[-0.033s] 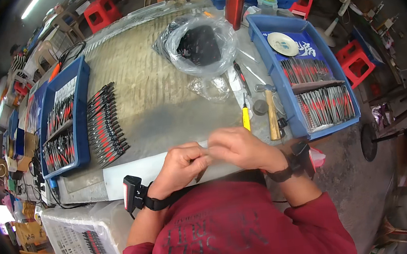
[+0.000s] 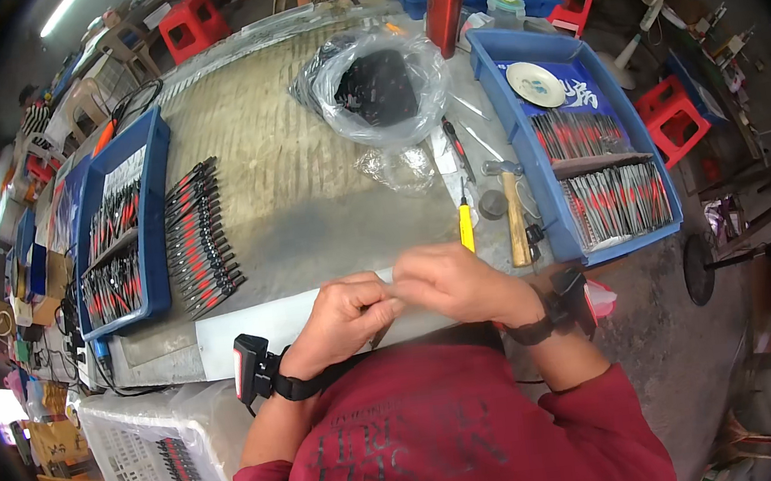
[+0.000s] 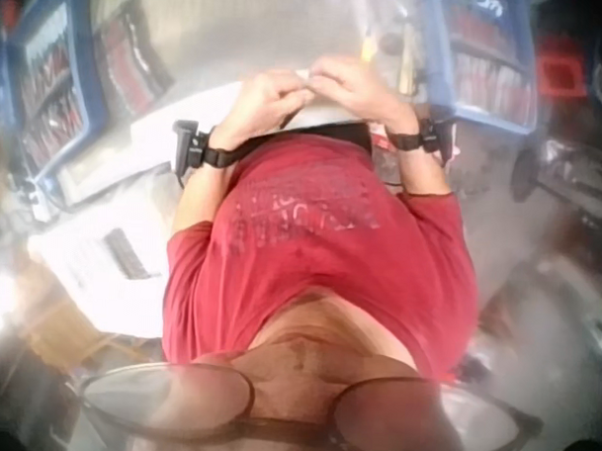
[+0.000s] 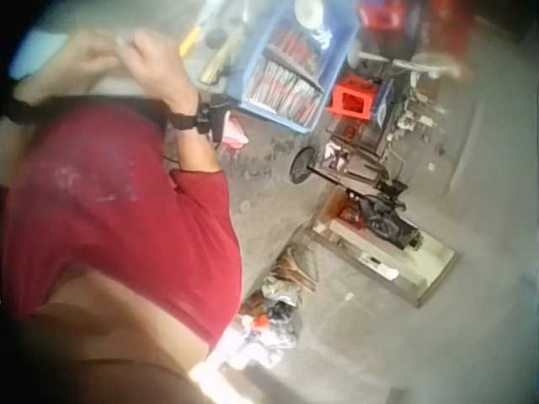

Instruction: The person assembles pliers by inserting a small black component into the metal plier head, then takes a spring from a tray and fits it between the handles. The person then places the assembled plier into a blue tray with others.

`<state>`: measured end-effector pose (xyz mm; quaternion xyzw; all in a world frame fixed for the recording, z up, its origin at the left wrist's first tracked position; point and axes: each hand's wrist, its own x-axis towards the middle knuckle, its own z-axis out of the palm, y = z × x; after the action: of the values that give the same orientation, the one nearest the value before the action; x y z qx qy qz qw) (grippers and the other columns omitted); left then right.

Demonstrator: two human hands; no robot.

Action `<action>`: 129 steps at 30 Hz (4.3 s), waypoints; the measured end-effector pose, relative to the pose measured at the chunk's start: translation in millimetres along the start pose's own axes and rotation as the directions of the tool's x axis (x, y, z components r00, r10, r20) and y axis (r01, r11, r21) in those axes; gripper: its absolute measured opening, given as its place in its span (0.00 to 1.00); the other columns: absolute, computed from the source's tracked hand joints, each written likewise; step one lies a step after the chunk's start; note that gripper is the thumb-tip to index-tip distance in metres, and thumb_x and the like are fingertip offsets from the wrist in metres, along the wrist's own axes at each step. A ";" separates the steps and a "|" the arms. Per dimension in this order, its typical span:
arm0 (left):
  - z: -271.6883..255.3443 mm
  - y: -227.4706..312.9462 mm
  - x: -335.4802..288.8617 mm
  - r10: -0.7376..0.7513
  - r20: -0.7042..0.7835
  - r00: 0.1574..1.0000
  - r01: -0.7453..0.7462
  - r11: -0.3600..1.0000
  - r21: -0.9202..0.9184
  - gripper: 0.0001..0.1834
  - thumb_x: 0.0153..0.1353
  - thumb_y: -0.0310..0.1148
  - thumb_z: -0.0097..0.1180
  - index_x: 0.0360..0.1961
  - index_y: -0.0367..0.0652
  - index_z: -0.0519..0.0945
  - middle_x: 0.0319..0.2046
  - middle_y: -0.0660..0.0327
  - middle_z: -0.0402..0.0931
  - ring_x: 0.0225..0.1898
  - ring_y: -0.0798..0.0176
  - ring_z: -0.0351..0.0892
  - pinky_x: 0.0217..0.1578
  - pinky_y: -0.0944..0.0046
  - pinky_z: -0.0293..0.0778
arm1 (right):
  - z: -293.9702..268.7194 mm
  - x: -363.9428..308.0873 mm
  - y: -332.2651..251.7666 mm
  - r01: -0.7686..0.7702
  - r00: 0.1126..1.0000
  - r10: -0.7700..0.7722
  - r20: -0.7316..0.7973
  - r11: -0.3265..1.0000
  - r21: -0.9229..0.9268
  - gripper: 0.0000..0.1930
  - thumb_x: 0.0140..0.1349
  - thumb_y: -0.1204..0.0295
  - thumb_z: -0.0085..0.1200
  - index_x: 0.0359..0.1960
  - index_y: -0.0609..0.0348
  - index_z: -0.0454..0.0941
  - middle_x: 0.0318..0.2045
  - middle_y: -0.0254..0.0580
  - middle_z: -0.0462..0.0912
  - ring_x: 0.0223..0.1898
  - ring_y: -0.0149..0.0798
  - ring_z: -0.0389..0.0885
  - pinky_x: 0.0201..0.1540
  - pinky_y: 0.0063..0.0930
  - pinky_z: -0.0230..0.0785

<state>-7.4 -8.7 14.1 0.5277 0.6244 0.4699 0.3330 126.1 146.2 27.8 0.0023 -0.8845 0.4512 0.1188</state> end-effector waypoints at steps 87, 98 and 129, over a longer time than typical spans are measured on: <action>0.5 -15.0 -7.7 0.332 -0.304 0.893 -0.091 0.794 0.601 0.11 0.53 0.32 0.62 0.36 0.42 0.77 0.23 0.57 0.72 0.21 0.50 0.74 0.20 0.56 0.70 | 2.5 -4.8 18.3 -0.142 0.913 0.259 -0.316 0.926 0.351 0.10 0.59 0.80 0.56 0.43 0.67 0.80 0.38 0.38 0.78 0.41 0.30 0.75 0.45 0.20 0.66; 2.9 -13.2 -11.7 0.331 -0.256 0.908 -0.141 0.817 0.559 0.09 0.55 0.30 0.61 0.35 0.41 0.76 0.20 0.57 0.69 0.19 0.53 0.71 0.19 0.57 0.68 | 7.4 -21.5 15.0 -0.092 0.934 0.161 -0.319 0.971 0.219 0.10 0.56 0.81 0.57 0.41 0.66 0.82 0.37 0.40 0.79 0.40 0.32 0.76 0.42 0.21 0.67; 8.7 -13.1 -17.4 0.323 -0.201 0.925 -0.170 0.825 0.539 0.10 0.53 0.33 0.62 0.32 0.42 0.74 0.21 0.59 0.70 0.21 0.54 0.74 0.19 0.58 0.69 | 17.6 -26.6 15.0 0.033 0.948 -0.010 -0.318 0.997 0.068 0.09 0.55 0.81 0.58 0.39 0.61 0.83 0.33 0.41 0.80 0.34 0.34 0.79 0.35 0.23 0.70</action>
<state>-0.2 -23.6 -2.5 0.6011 0.6934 0.3968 0.0235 146.6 138.3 0.3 -0.0567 -0.8369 0.4759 0.2643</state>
